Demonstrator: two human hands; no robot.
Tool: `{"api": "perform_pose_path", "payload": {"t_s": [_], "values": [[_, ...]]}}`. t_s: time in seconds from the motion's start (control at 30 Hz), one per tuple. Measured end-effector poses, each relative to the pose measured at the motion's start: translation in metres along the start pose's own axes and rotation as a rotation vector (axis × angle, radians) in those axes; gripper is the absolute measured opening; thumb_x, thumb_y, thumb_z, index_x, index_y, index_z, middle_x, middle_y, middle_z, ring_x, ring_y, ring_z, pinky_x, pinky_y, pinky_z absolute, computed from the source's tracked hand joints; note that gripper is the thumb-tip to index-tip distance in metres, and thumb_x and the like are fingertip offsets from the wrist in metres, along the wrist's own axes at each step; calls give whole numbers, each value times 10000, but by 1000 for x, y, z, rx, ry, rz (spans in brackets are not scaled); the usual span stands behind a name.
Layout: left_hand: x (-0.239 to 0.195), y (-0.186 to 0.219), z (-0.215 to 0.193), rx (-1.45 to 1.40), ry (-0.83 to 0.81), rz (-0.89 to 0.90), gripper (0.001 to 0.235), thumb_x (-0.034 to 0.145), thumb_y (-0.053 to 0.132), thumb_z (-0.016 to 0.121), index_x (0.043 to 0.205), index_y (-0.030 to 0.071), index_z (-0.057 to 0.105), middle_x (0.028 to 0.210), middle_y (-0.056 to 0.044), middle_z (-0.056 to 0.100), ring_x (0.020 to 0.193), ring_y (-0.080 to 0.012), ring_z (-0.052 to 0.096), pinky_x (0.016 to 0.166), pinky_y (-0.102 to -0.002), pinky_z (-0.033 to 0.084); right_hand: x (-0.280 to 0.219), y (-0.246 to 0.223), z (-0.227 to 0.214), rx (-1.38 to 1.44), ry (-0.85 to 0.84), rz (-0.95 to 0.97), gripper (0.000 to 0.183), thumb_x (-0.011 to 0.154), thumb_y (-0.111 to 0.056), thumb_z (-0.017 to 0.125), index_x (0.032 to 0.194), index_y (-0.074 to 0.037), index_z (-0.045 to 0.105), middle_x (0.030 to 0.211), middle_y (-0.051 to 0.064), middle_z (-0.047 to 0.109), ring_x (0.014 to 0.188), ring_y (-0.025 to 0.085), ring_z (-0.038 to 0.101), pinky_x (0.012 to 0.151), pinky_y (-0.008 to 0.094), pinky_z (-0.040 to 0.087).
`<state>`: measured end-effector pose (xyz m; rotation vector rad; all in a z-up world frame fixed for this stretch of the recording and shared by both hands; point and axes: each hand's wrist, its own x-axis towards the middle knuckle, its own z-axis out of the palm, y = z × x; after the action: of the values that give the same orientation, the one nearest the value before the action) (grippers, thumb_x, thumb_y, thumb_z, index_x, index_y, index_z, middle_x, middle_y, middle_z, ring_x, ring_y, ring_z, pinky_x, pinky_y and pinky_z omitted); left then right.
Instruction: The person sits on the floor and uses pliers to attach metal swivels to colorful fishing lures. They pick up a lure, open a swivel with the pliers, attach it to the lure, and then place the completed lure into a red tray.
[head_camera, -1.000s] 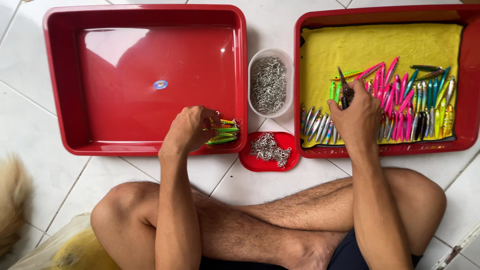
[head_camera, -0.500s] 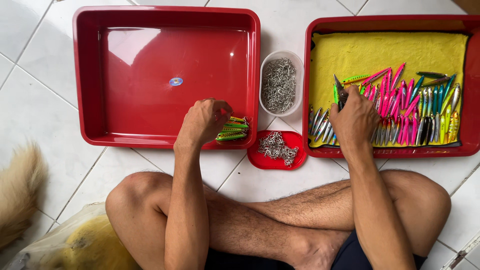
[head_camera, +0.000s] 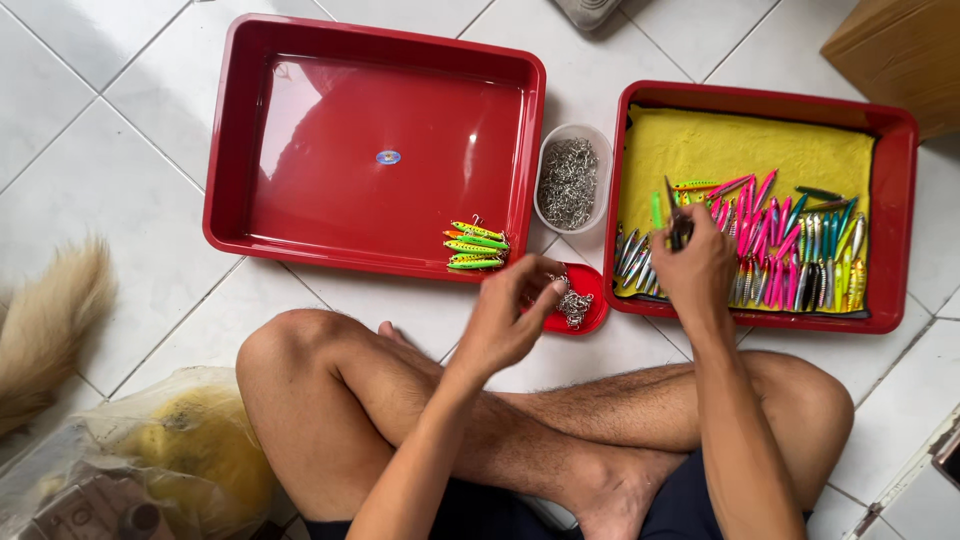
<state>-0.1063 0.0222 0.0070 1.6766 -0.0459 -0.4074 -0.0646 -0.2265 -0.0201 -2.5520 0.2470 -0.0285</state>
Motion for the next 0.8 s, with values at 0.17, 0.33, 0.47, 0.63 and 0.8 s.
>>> {"api": "perform_pose_path", "payload": {"t_s": [0.17, 0.33, 0.47, 0.63, 0.8], "values": [[-11, -27, 27, -537, -28, -114, 488, 1054, 311, 555, 1402, -30, 519, 1161, -265, 656, 1104, -332, 627, 969, -489, 540, -55, -43, -8, 517, -253, -14, 298, 842, -106, 818, 1076, -34, 648, 889, 161, 710, 761, 263, 697, 728, 396, 585], [-1, -49, 13, -808, 86, -27, 232, 1050, 94, 493, 1219, -30, 592, 805, -105, 673, 602, -106, 629, 504, -193, 504, -95, -41, -2, 959, -554, 244, 286, 954, -193, 670, 1158, -21, 567, 862, 85, 556, 759, 167, 571, 639, 296, 540], [-2, -41, -9, -787, 284, 50, 186, 1065, 105, 495, 1145, 23, 641, 685, -72, 627, 502, -63, 494, 450, -169, 371, -107, -35, -3, 757, -673, 295, 514, 885, -161, 641, 1354, -27, 478, 1084, 123, 473, 1010, 266, 543, 876, 424, 530], [-17, -14, -31, -675, 336, 148, 172, 1051, 134, 538, 1102, 38, 671, 647, -52, 599, 514, -21, 447, 475, -142, 381, -119, -48, -13, -9, -567, 13, 585, 779, -200, 818, 1322, -81, 635, 1150, 221, 676, 1138, 404, 670, 983, 496, 532], [-10, -36, -23, -768, 298, -13, 160, 1026, 193, 600, 1054, 69, 697, 618, -21, 527, 479, -14, 367, 451, -156, 288, -126, -54, -8, -365, -569, 34, 534, 769, -362, 772, 1283, -235, 701, 1141, 65, 718, 1076, 319, 715, 931, 491, 576]]}}
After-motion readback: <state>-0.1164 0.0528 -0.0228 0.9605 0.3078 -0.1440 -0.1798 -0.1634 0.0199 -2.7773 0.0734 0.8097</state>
